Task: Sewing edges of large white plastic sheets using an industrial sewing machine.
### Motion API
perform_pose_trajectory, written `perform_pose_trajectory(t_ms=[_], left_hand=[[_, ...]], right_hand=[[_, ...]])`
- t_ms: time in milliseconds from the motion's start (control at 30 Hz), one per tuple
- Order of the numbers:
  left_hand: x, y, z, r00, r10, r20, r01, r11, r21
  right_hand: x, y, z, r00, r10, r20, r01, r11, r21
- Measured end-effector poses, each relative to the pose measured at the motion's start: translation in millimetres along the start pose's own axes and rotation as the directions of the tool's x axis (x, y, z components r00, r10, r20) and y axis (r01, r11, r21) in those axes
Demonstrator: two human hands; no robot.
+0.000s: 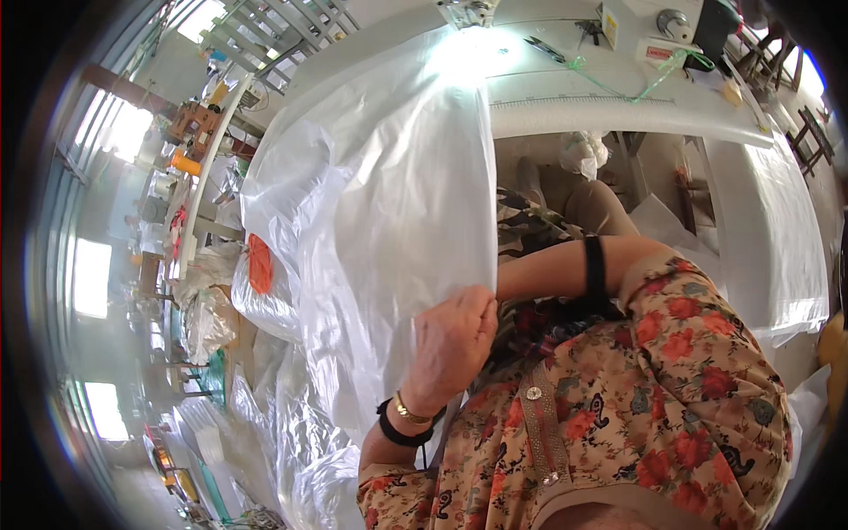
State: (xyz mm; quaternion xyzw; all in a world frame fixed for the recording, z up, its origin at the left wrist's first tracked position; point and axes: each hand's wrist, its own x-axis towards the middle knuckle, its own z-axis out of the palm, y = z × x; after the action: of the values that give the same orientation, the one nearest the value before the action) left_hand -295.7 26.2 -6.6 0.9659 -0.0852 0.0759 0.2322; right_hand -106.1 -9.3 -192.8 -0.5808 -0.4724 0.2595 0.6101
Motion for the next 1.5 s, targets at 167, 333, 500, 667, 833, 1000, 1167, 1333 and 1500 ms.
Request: perform_pose_trajectory(t_ms=[167,333,500,667,833,1000,1167,1333,1500], left_hand=[[-17.2,-21.1,23.9,0.996,-0.077,-0.048,0.071,0.991,-0.117],[-17.0,-18.8,27.2,0.963,-0.267,-0.034,0.210,0.824,-0.526],[-11.1,-15.1,14.4,0.953,-0.301,0.042,0.250,0.696,-0.673],[-7.5,-12.8,7.1,0.955,-0.289,0.061,0.243,0.654,-0.717],[2.1,-0.7,-0.2,0.971,-0.225,0.078,0.216,0.694,-0.687],[13.2,0.9,12.3,0.995,-0.096,0.030,0.089,0.697,-0.711],[9.8,-9.5,24.1,0.998,-0.028,0.058,0.059,0.747,-0.662],[2.2,-23.9,39.1,0.999,0.005,0.039,0.021,0.771,-0.637],[2.3,-23.6,39.1,0.998,0.011,0.060,0.031,0.757,-0.653]], right_hand=[[-20.6,-79.9,-52.4,0.761,0.541,0.358,-0.493,0.841,-0.224],[11.5,-100.0,-163.0,0.869,0.346,-0.355,-0.464,0.818,-0.340],[61.6,-72.1,-206.5,0.796,-0.123,-0.593,-0.445,0.545,-0.711],[91.7,-65.4,-227.2,0.769,0.003,-0.639,-0.612,0.290,-0.736],[102.4,-54.8,-254.4,0.720,-0.010,-0.694,-0.671,0.245,-0.700],[110.8,-67.6,-247.5,0.737,0.019,-0.676,-0.665,0.196,-0.720],[110.8,-83.5,-228.9,0.694,0.163,-0.702,-0.719,0.095,-0.689],[107.7,-88.9,-204.5,0.661,0.135,-0.739,-0.751,0.103,-0.653],[108.0,-93.2,-206.2,0.618,0.141,-0.773,-0.786,0.134,-0.604]])
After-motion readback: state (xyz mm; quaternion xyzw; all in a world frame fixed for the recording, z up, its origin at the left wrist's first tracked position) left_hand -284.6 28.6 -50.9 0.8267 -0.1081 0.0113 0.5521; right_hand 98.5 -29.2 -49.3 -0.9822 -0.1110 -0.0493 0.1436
